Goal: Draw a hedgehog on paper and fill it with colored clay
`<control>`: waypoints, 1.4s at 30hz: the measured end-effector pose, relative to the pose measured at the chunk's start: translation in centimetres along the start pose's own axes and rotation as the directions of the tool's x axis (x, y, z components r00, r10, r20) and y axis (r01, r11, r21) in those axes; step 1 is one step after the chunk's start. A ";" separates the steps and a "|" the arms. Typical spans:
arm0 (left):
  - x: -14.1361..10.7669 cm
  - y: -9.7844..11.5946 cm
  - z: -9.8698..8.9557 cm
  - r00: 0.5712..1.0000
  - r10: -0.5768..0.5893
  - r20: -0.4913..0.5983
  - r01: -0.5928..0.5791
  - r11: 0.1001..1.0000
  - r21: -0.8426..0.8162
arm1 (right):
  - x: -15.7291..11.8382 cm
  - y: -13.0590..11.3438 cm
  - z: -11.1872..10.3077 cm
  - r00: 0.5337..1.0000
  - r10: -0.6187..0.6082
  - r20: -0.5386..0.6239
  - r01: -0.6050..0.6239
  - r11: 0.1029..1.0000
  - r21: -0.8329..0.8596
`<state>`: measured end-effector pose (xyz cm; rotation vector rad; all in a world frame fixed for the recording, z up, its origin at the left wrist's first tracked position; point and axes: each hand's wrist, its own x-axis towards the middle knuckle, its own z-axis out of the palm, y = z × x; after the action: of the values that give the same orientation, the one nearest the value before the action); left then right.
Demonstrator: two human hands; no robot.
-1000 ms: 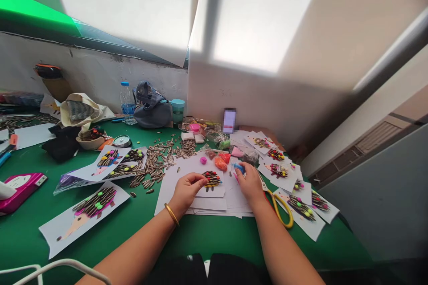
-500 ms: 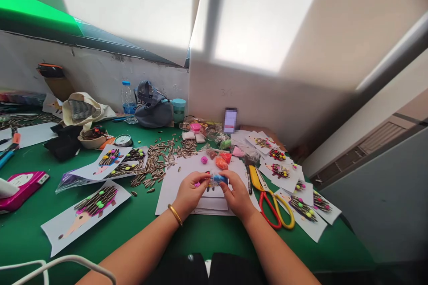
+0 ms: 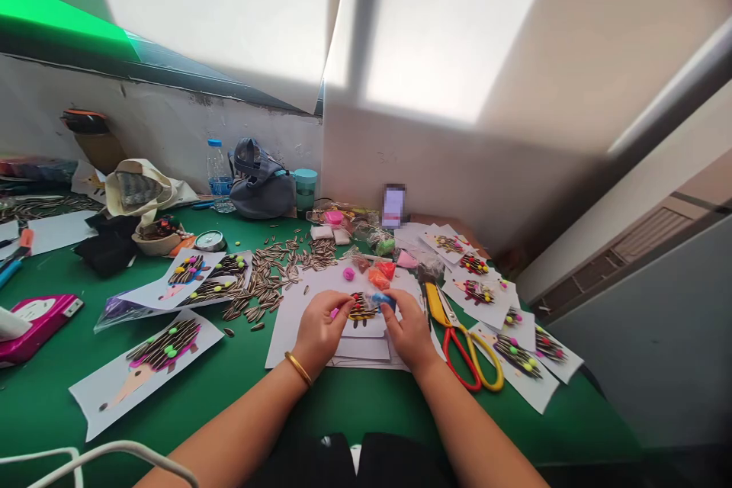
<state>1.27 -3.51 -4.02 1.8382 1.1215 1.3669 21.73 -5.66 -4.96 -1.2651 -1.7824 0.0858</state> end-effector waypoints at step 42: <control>1.2 5.9 -0.1 0.661 -0.450 0.601 0.634 -0.095 -0.767 | -1.2 -7.8 0.5 0.921 -0.329 0.211 0.330 0.944 0.030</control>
<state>2.95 -5.27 1.43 0.3117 0.4650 0.9102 15.90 -10.02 -1.93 -0.9709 -2.1612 0.0247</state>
